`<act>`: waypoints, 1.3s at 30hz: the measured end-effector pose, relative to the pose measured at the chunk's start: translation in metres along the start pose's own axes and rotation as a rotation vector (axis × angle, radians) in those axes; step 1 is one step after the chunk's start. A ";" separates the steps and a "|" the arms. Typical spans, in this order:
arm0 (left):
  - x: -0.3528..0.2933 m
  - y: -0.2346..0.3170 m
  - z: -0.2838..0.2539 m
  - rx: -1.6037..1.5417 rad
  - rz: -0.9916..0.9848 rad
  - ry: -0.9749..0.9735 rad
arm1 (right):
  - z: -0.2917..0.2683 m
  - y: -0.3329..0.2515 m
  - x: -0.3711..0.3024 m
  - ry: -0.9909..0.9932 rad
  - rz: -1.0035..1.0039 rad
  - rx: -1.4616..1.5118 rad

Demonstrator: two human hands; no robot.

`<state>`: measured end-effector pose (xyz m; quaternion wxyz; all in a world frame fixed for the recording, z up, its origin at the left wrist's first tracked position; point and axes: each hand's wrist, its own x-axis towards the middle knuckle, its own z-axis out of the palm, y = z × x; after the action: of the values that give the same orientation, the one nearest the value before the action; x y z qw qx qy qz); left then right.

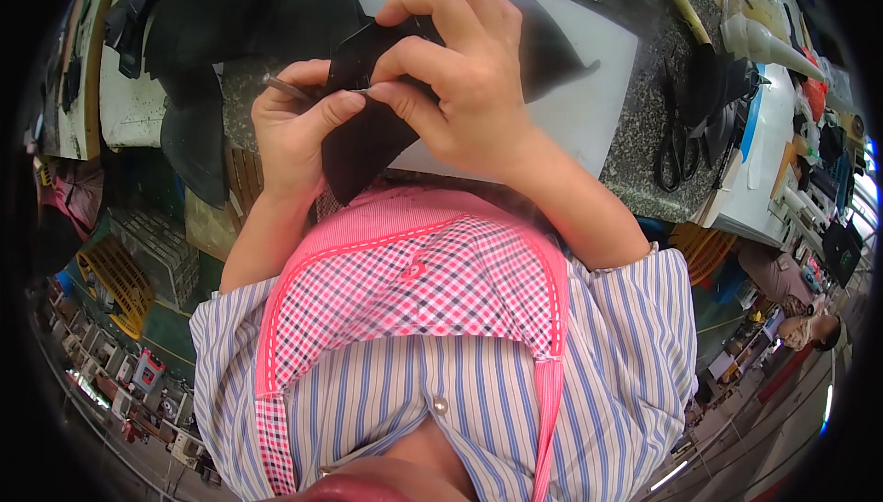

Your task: The person attaches metal hardware to shoe upper components by hand, using a small tool to insert and secure fasteners into each piece.

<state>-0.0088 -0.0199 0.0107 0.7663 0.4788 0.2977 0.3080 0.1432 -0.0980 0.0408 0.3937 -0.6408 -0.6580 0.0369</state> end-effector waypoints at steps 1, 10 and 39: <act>0.000 0.000 0.000 0.001 0.000 0.000 | 0.001 0.001 -0.001 0.000 0.006 0.018; -0.003 -0.001 0.007 -0.056 -0.024 0.057 | 0.013 0.000 -0.007 0.196 -0.018 -0.061; -0.012 -0.011 0.002 -0.253 -0.148 0.068 | 0.027 -0.005 -0.018 0.173 0.001 -0.047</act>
<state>-0.0127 -0.0338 0.0033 0.8305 0.3445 0.3171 0.3017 0.1218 -0.1018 0.0164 0.4339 -0.6512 -0.6217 -0.0340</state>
